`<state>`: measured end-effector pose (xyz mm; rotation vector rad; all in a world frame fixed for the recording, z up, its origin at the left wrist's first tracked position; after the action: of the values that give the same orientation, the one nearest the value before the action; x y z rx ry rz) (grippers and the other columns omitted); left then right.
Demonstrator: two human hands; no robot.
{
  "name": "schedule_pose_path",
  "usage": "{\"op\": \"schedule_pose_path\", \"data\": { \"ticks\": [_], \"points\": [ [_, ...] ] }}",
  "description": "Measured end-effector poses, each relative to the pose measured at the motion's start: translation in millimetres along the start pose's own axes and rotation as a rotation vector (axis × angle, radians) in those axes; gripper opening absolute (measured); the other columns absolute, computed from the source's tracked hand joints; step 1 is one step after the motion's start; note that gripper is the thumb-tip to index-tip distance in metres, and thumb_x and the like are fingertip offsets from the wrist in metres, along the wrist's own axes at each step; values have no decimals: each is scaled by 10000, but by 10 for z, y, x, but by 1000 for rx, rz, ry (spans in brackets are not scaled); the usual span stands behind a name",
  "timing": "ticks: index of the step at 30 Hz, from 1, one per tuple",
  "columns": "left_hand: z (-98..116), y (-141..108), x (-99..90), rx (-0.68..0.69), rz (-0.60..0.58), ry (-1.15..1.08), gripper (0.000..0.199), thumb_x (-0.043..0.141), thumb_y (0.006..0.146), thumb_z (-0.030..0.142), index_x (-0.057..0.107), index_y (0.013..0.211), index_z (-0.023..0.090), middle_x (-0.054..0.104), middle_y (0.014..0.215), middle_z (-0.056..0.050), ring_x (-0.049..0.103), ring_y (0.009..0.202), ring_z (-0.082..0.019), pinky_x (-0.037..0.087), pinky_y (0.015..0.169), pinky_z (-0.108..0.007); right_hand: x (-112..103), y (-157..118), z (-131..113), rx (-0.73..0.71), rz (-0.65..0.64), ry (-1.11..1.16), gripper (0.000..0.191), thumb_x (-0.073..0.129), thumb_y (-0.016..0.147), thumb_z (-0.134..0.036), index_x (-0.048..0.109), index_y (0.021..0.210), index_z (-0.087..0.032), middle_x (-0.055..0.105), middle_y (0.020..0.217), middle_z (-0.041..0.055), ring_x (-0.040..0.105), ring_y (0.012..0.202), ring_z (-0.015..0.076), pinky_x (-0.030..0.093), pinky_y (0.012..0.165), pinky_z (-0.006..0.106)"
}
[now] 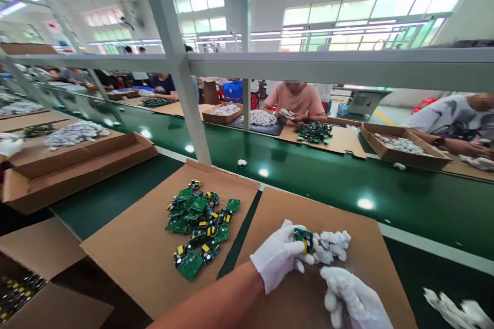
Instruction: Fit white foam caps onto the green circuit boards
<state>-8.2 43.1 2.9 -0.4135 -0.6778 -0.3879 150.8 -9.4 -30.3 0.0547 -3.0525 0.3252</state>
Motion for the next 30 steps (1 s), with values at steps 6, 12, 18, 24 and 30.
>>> {"op": "schedule_pose_path", "data": {
  "ticks": [6, 12, 18, 24, 30],
  "points": [
    [-13, -38, 20, -26, 9, 53, 265, 627, 730, 243, 504, 950, 162, 578, 990, -81, 620, 780, -156, 458, 597, -222, -52, 51, -227, -325, 43, -259, 155, 637, 738, -335, 631, 795, -192, 643, 822, 48, 575, 693, 163, 479, 621, 265],
    [-53, -62, 67, -71, -99, 94, 338, 639, 723, 280, 565, 1035, 173, 577, 953, -67, 569, 701, -105, 394, 513, -181, -72, 23, -216, -204, 100, -135, 225, 580, 778, -381, 648, 844, -177, 643, 637, 12, 530, 445, 110, 468, 503, 256],
    [-137, -43, 76, -122, -77, 150, 296, 686, 678, 315, 575, 897, 150, 587, 855, -53, 573, 741, -121, 427, 580, -198, -69, 30, -247, -234, 147, -107, 301, 652, 722, -355, 640, 978, -196, 684, 810, 43, 609, 651, 158, 534, 641, 298],
    [-178, -13, 53, -10, -167, 342, 284, 641, 710, 316, 574, 922, 139, 564, 807, -45, 538, 695, -109, 395, 499, -169, -84, -4, -176, -292, 171, -141, 220, 597, 774, -370, 659, 884, -190, 692, 676, 33, 566, 442, 128, 503, 451, 264],
    [-163, -35, 115, -26, -130, 412, 323, 629, 698, 326, 568, 951, 134, 573, 824, -57, 554, 696, -125, 432, 523, -198, -101, -31, -166, -474, 245, -449, 244, 551, 813, -325, 621, 1031, -243, 704, 933, 45, 660, 801, 196, 556, 708, 310]
  ]
}}
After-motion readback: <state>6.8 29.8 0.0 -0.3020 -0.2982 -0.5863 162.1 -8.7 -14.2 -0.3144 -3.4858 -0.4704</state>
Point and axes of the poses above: each hand's wrist, its own y-axis towards the middle knuckle, its own x-axis out of the palm, z = x × y, the point moved 2 cm from there along y, towards the middle knuckle
